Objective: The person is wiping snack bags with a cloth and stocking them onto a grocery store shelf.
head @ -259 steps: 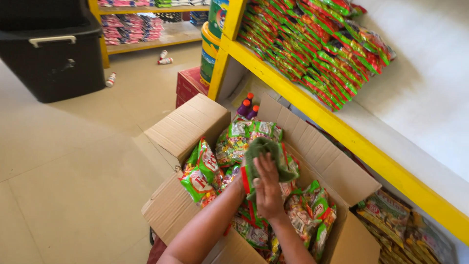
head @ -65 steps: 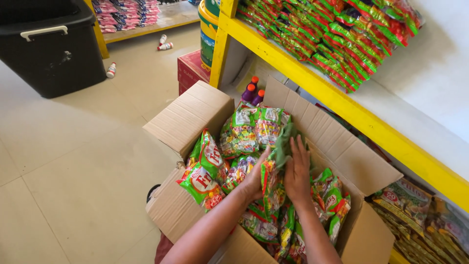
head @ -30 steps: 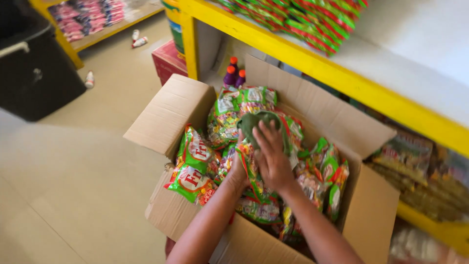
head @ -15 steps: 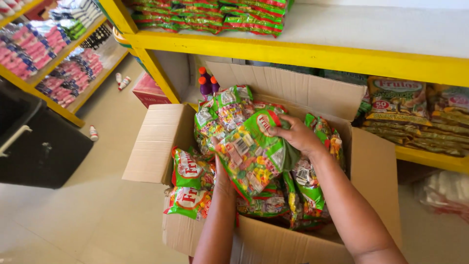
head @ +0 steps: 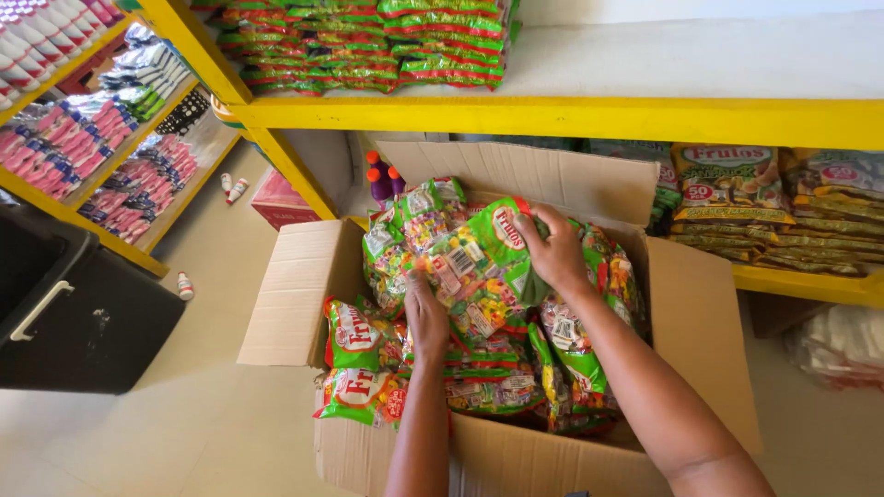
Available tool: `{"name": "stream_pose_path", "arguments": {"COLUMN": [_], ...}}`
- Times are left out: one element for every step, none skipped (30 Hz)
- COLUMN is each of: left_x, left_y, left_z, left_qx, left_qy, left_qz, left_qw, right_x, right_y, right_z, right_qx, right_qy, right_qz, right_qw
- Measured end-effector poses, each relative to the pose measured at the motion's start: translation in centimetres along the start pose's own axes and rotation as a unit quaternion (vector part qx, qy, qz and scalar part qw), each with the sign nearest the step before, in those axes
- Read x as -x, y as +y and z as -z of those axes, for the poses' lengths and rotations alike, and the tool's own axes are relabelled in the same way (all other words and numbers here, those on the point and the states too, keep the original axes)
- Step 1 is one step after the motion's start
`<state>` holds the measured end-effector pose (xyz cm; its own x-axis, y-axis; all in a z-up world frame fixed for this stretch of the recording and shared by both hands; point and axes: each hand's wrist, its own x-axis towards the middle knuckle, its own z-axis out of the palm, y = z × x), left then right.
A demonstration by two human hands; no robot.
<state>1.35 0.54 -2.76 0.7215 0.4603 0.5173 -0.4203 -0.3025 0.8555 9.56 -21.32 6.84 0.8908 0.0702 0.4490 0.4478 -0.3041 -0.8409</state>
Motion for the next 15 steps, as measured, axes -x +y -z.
{"name": "stream_pose_path", "arguments": {"left_x": [-0.5,-0.9,-1.3,-1.7,-2.2,-2.7,-2.8,-2.8,-2.8,-2.8,-2.8,-2.5,-3.5,-4.3,-5.2], "left_y": [0.7,1.3,2.0,2.9,3.7,4.7,7.3,9.9,12.5,12.9,13.3,13.6,13.4,13.2,12.9], "left_z": [0.0,0.1,0.2,0.5,0.8,1.2,1.5,1.7,1.7,1.7,1.7,1.7,2.0,2.5,2.9], "left_qx": [0.001,0.005,0.009,0.009,0.032,0.053,0.052,0.021,-0.01,-0.009,-0.037,-0.066,-0.065,-0.066,-0.066], "left_qy": [-0.001,0.027,0.055,0.056,0.071,0.085,0.085,0.069,0.053,0.049,0.004,-0.039,-0.043,-0.008,0.026], "left_qz": [-0.004,0.034,0.072,0.068,0.066,0.064,0.06,0.047,0.034,0.032,-0.039,-0.105,-0.105,-0.05,0.005], "left_qw": [1.0,0.999,0.996,0.996,0.995,0.993,0.993,0.996,0.998,0.998,0.999,0.991,0.991,0.997,0.997], "right_x": [0.3,0.7,1.1,1.2,1.3,1.5,1.1,0.7,0.3,0.2,0.0,0.1,0.4,0.8,1.2], "right_y": [-1.0,-2.0,-3.1,-4.0,-5.0,-6.0,-5.3,-4.5,-3.6,-2.6,-1.4,-0.2,-1.9,-3.7,-5.5], "right_z": [0.3,0.6,0.9,1.4,1.9,2.4,2.0,1.9,1.7,1.0,0.3,-0.3,0.6,1.2,1.9], "right_qx": [0.0,-0.003,-0.006,-0.008,-0.023,-0.038,-0.042,-0.055,-0.069,-0.068,-0.054,-0.04,-0.039,-0.033,-0.027], "right_qy": [0.003,0.021,0.039,0.04,0.029,0.017,0.019,0.024,0.029,0.035,0.041,0.045,0.048,0.01,-0.028], "right_qz": [0.003,0.052,0.102,0.104,0.118,0.132,0.134,0.108,0.082,0.082,0.059,0.034,0.032,0.004,-0.023], "right_qw": [1.0,0.998,0.994,0.994,0.992,0.99,0.99,0.992,0.994,0.994,0.996,0.998,0.998,0.999,0.999]}}
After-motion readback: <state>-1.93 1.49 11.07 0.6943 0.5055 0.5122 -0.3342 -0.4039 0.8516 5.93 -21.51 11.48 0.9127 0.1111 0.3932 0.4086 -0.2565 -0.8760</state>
